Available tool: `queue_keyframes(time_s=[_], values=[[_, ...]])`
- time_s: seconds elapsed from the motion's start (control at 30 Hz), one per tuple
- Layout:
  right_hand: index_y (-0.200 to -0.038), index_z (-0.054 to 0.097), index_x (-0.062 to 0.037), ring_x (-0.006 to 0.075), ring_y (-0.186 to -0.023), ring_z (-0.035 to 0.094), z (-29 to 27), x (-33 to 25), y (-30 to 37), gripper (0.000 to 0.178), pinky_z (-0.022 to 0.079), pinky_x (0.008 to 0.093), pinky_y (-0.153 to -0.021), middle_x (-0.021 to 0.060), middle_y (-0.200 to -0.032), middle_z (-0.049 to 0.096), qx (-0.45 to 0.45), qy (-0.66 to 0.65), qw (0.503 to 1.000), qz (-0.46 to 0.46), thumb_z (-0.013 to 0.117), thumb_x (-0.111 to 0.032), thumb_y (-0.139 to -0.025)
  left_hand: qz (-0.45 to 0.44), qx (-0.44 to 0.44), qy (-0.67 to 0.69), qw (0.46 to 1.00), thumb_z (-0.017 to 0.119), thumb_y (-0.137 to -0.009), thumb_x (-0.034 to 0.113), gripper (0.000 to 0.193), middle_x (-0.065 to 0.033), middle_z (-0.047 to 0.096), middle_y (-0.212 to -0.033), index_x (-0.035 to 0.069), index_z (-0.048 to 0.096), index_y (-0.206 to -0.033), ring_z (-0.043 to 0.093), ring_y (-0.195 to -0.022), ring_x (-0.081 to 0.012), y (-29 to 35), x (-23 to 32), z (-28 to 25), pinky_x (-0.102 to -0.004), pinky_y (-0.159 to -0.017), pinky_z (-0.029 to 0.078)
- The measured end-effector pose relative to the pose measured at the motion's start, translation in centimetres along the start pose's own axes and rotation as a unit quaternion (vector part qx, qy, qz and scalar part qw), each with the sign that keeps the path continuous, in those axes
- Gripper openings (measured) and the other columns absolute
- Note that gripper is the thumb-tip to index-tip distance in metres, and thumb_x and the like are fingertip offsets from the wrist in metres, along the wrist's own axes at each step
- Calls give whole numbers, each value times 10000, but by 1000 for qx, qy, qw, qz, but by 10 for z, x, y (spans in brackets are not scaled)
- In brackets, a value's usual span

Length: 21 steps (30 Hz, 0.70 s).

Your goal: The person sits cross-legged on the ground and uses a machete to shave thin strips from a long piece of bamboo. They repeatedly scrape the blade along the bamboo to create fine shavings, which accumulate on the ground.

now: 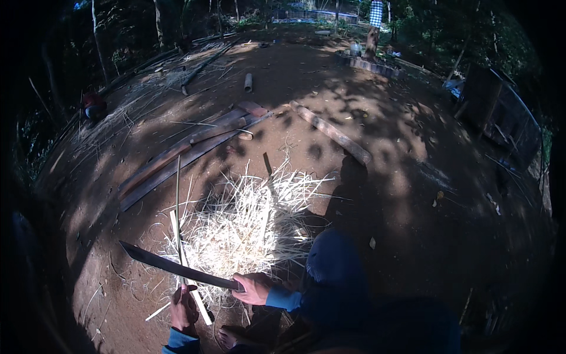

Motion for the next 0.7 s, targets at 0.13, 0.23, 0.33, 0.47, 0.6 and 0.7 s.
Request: queue_keyframes(time_s=[0.13,0.23,0.33,0.47,0.6,0.7], values=[[-1264,425,23,340,-1095,518,-1,0,7,475,469,379,-821,260,-1146,520,-15,-210,963,166,566,-223,-883,-23,10,-15,1000,439,-980,428,471,65,330,-493,-10,610,-990,284,-356,-43,23,-6,-4,-239,-328,192],[-1200,415,25,277,-880,610,33,36,17,429,478,356,-725,211,-957,585,-19,-254,958,130,585,-209,-883,-81,-11,7,997,452,-976,431,463,68,309,-519,-3,615,-988,295,-391,-45,26,-19,10,-232,-356,211],[-1132,443,29,266,-877,616,40,24,11,382,474,351,-710,199,-945,595,-50,-258,954,147,605,-182,-857,-133,-56,69,987,474,-973,352,406,64,291,-564,-20,556,-1113,292,-433,-42,30,-42,8,-223,-381,226],[-1129,466,19,332,-891,605,27,12,16,393,471,410,-736,227,-950,589,-63,-181,967,168,616,-188,-830,-161,-157,104,969,472,-949,212,366,59,314,-599,-36,496,-1217,309,-453,-37,24,-79,4,-213,-401,238],[-1098,476,9,334,-695,596,45,20,23,448,452,432,-586,197,-788,566,-54,-158,977,131,667,-243,-780,-193,-221,31,955,473,-928,151,374,29,416,-673,-24,477,-1259,336,-471,-54,28,-114,6,-229,-417,293],[-1085,491,13,317,-688,610,84,44,38,428,462,424,-592,193,-823,585,-19,-240,969,60,651,-238,-777,-298,-173,78,935,498,-935,188,354,-20,549,-775,2,504,-1237,440,-495,-93,34,-142,5,-267,-430,373]])
Point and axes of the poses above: each hand's wrist, its own y-axis away from the middle knuckle, its own z-axis out of the palm, x = y × z, the point moved 9 cm from there along -y, towards the middle knuckle
